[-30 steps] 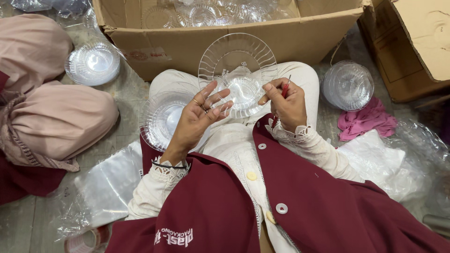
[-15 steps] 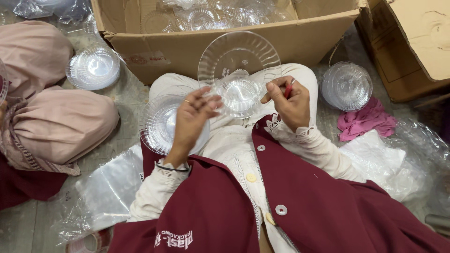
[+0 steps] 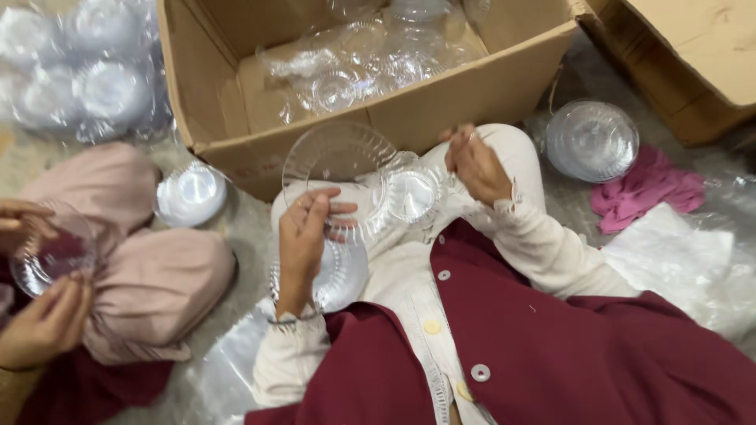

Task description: The person sits on the floor and uses a small red-handled tool to trim the edges of clear plastic plates. They pick up plates from a cardboard box, scrape the rim, and place the trimmed plates into a pile on the floor.

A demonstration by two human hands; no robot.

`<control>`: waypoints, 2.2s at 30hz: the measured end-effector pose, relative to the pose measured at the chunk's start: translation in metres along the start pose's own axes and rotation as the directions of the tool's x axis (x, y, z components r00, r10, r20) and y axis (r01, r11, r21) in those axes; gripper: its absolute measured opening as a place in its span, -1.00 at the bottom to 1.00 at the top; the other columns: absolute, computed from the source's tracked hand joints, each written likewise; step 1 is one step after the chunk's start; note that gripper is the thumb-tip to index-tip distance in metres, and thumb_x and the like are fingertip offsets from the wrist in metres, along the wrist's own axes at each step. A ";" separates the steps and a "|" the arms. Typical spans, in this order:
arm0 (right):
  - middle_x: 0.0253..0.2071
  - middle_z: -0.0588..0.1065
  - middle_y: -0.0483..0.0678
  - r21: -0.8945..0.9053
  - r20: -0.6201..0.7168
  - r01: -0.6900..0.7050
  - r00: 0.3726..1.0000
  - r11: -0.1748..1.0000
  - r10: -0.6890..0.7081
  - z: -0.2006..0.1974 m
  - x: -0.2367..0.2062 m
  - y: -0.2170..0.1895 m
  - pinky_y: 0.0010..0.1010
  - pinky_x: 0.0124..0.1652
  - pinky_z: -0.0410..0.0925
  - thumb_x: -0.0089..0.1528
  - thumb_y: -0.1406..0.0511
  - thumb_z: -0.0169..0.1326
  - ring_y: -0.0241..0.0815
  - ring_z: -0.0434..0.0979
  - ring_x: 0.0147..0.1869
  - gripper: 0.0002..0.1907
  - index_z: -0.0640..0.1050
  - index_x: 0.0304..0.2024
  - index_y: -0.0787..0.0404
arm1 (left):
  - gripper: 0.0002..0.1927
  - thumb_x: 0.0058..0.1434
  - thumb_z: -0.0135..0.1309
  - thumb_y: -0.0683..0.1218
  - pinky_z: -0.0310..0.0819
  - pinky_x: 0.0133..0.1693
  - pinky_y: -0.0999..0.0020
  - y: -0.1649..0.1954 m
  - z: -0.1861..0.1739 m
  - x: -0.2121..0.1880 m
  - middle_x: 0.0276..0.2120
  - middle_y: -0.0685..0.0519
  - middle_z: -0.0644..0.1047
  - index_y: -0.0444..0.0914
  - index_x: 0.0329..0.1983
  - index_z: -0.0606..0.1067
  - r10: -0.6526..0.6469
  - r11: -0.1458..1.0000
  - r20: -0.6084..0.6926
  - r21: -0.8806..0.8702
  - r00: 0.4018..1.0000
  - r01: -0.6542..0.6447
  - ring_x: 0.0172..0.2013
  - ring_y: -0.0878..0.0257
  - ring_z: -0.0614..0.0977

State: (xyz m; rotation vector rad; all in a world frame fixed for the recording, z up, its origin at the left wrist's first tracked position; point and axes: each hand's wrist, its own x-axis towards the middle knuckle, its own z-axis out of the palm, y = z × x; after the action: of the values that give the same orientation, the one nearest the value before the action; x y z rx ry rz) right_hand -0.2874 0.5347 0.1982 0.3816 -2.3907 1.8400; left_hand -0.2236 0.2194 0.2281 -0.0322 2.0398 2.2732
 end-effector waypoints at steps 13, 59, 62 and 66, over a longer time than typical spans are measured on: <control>-0.55 0.27 -0.16 -0.088 0.319 0.250 0.924 0.964 -0.211 0.016 -0.022 0.039 -0.39 -0.49 0.23 -0.12 -0.25 0.39 -0.29 0.28 -0.52 -0.10 0.37 -0.15 0.29 | -0.65 0.42 -0.10 -0.05 0.52 -0.43 0.44 -0.001 0.014 -0.006 -0.25 -0.19 0.68 -0.43 0.04 0.49 -0.120 0.992 0.022 0.028 0.993 0.119 -0.39 0.19 0.71; -0.35 0.61 -0.11 0.013 0.283 -0.031 0.959 0.999 0.026 0.027 -0.005 -0.035 -0.56 -0.42 0.30 0.40 0.28 0.13 -0.48 0.44 -0.40 -0.78 0.60 -0.07 0.35 | -0.72 0.44 0.09 -0.03 0.55 -0.45 0.53 -0.001 -0.040 -0.024 -0.38 -0.02 0.65 -0.38 -0.16 0.59 0.232 0.967 -0.506 0.210 0.831 -0.142 -0.44 0.35 0.67; -0.36 0.60 -0.15 0.150 0.339 -0.240 0.924 0.959 0.179 0.030 -0.003 -0.045 -0.59 -0.55 0.16 0.35 0.29 0.11 -0.53 0.29 -0.52 -0.79 0.59 -0.08 0.33 | -0.70 0.42 0.08 -0.03 0.60 -0.45 0.50 0.003 -0.014 -0.020 -0.39 -0.03 0.65 -0.40 -0.16 0.60 0.235 0.966 -0.466 0.212 0.853 -0.151 -0.43 0.33 0.68; -0.46 0.55 -0.11 0.288 0.271 -0.330 0.928 0.899 0.254 0.021 -0.007 -0.043 -0.59 -0.64 0.05 0.33 0.32 0.16 -0.52 0.20 -0.61 -0.84 0.57 -0.19 0.34 | -0.64 0.44 0.02 0.01 0.60 -0.33 0.45 0.002 0.001 -0.013 -0.29 -0.07 0.67 -0.41 -0.06 0.58 0.107 0.992 -0.320 -0.024 0.941 -0.121 -0.35 0.28 0.71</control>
State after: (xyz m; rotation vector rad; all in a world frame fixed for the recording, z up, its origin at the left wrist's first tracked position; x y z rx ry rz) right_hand -0.2680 0.5049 0.2315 0.2792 -2.3870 2.4735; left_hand -0.2107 0.2196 0.2312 -0.3114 2.1910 2.5252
